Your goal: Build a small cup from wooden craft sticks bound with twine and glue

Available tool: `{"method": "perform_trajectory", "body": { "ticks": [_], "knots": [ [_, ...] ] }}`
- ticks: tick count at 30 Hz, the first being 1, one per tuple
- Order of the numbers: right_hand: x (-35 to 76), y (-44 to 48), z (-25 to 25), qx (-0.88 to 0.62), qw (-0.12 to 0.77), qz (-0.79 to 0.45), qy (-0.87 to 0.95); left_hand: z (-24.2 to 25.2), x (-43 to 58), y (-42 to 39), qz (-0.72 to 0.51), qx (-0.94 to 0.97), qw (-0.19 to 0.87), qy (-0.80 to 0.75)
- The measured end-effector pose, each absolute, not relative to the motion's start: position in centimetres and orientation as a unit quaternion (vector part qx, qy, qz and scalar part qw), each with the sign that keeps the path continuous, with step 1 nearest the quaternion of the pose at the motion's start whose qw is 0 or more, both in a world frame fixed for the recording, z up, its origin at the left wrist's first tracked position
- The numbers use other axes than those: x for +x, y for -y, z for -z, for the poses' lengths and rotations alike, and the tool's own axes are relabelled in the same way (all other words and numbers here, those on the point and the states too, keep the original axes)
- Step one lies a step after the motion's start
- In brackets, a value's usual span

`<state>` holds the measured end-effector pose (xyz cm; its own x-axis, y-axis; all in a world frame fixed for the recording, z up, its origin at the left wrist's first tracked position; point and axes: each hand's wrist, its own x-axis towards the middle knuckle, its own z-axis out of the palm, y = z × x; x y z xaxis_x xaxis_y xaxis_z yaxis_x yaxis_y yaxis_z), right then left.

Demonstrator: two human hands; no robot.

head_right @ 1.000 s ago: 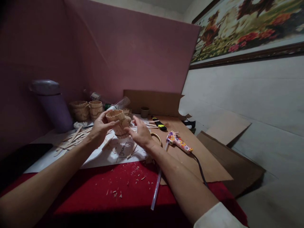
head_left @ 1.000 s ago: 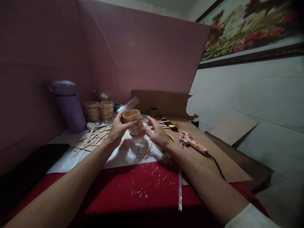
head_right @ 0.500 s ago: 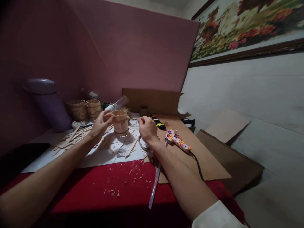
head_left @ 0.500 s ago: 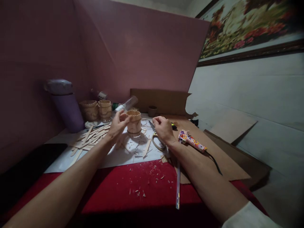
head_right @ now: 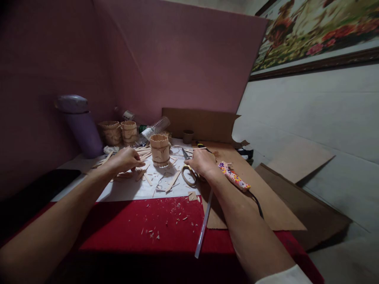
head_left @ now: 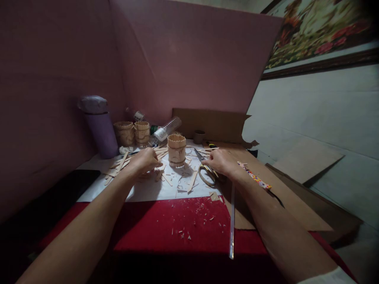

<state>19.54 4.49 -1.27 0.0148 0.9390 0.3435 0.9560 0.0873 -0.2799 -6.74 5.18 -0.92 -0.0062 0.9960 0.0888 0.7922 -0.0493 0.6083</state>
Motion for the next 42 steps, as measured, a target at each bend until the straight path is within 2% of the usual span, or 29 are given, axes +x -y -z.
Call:
{"method": "perform_trajectory", "body": {
  "ticks": [6,14,20,23,26,28,29,31,34,37,42],
  "knots": [
    [19.6,-4.4,1.6,-0.665,0.153,-0.001,0.731,2.3,-6.3,-5.5,-0.312,0.667,0.229,-0.637],
    [19.6,-5.1,2.4,-0.664,0.184,-0.039,0.724,2.0,-5.3,-4.5,-0.267,0.651,0.273,-0.656],
    [20.0,-5.7,2.3,-0.666,0.292,-0.091,0.681,0.9,-6.1,-5.1,-0.347,0.627,0.221,-0.662],
    [20.0,-6.0,1.8,-0.656,0.373,-0.117,0.646,0.4,-6.2,-5.4,-0.461,0.585,0.209,-0.634],
    [19.5,-5.7,1.0,-0.640,0.452,-0.134,0.607,-0.3,-5.9,-5.0,-0.641,0.515,0.284,-0.493],
    [18.9,-4.9,0.4,-0.603,0.493,-0.181,0.600,-0.9,-5.5,-4.4,-0.696,0.480,0.363,-0.393],
    [18.5,-4.3,0.1,-0.571,0.511,-0.223,0.603,-1.2,-5.4,-4.1,-0.701,0.467,0.401,-0.360],
    [17.6,-3.1,-0.3,-0.439,0.554,-0.380,0.596,-1.7,-5.1,-3.3,-0.697,0.439,0.471,-0.316],
    [15.9,-1.7,-0.4,-0.329,0.554,-0.479,0.596,-1.8,-4.3,-2.2,-0.670,0.406,0.551,-0.288],
    [14.4,-1.1,0.2,-0.278,0.561,-0.494,0.603,-1.3,-3.2,-1.5,-0.650,0.418,0.580,-0.257],
    [13.2,-0.5,0.7,-0.273,0.637,-0.433,0.576,-0.2,-2.0,-1.1,-0.592,0.495,0.590,-0.238]
  ]
}}
